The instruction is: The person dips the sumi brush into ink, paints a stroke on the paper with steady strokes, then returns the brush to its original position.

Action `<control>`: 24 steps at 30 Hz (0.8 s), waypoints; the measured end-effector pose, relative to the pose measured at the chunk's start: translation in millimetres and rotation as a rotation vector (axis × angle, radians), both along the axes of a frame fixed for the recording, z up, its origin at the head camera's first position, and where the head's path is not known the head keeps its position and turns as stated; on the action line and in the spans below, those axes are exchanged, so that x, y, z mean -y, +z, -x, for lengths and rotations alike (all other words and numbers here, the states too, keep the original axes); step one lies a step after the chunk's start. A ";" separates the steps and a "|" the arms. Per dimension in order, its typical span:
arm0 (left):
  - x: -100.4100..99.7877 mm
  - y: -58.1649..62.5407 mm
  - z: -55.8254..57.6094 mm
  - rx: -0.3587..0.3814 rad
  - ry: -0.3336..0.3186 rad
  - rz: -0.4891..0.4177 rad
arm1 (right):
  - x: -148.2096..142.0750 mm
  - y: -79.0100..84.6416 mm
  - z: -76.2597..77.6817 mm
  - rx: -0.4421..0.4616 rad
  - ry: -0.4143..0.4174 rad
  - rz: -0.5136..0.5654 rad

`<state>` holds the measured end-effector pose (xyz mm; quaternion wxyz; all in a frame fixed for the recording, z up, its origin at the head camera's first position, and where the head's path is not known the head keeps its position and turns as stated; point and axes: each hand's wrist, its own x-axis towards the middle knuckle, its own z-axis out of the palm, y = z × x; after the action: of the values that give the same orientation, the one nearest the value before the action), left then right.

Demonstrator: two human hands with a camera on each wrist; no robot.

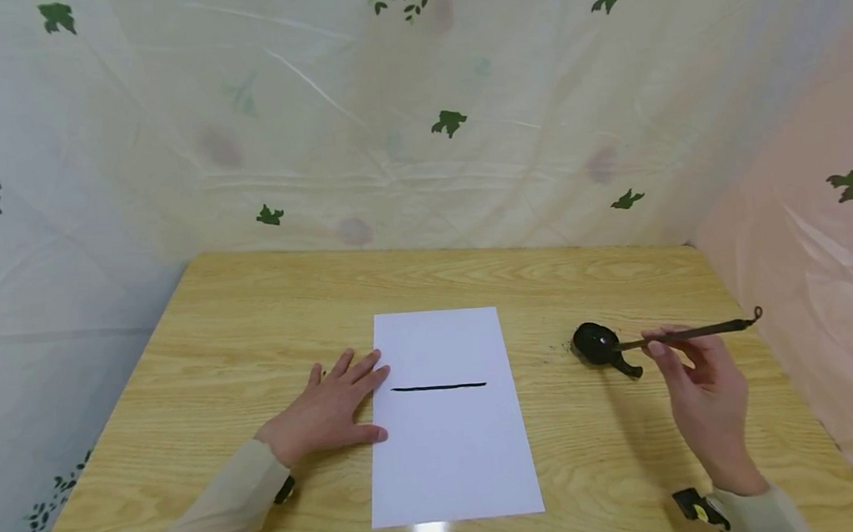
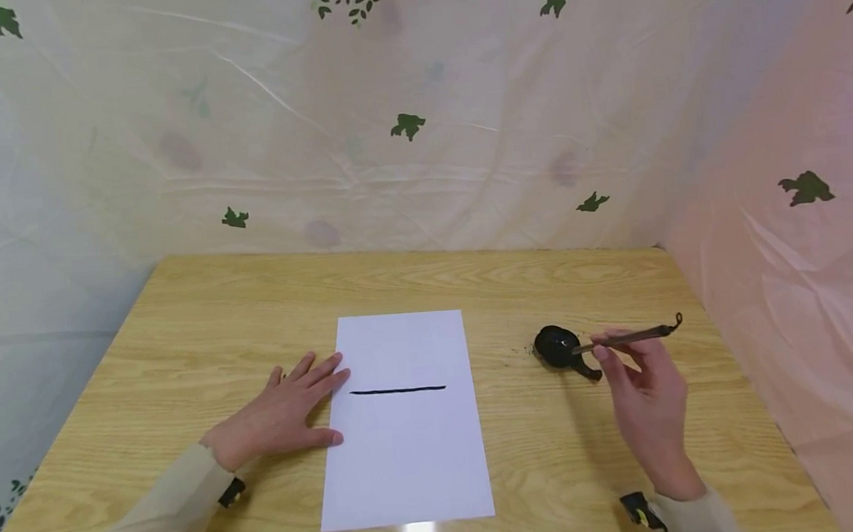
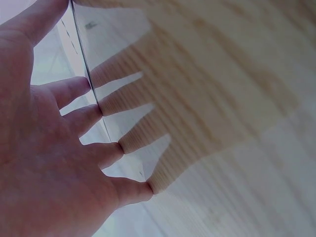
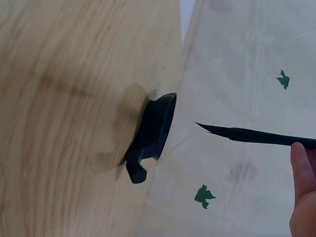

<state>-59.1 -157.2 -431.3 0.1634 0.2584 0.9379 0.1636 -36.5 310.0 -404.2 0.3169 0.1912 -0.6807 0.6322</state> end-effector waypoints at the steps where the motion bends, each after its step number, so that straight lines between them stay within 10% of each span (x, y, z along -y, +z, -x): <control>1: -0.1 0.3 -0.1 0.000 -0.001 -0.003 | -2.0 -0.7 -0.1 -0.003 -0.009 -0.015; 9: -0.5 -0.4 -0.1 -0.003 0.000 0.004 | -14.0 -5.2 -2.7 0.026 -0.179 -0.261; 24: 0.5 -2.1 0.9 0.000 -0.004 0.010 | -25.6 -20.7 0.5 -0.151 -0.182 -0.562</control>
<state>-60.0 -157.7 -433.4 0.1649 0.2598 0.9382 0.1586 -37.0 335.6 -425.0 0.3564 0.2560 -0.8180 0.3720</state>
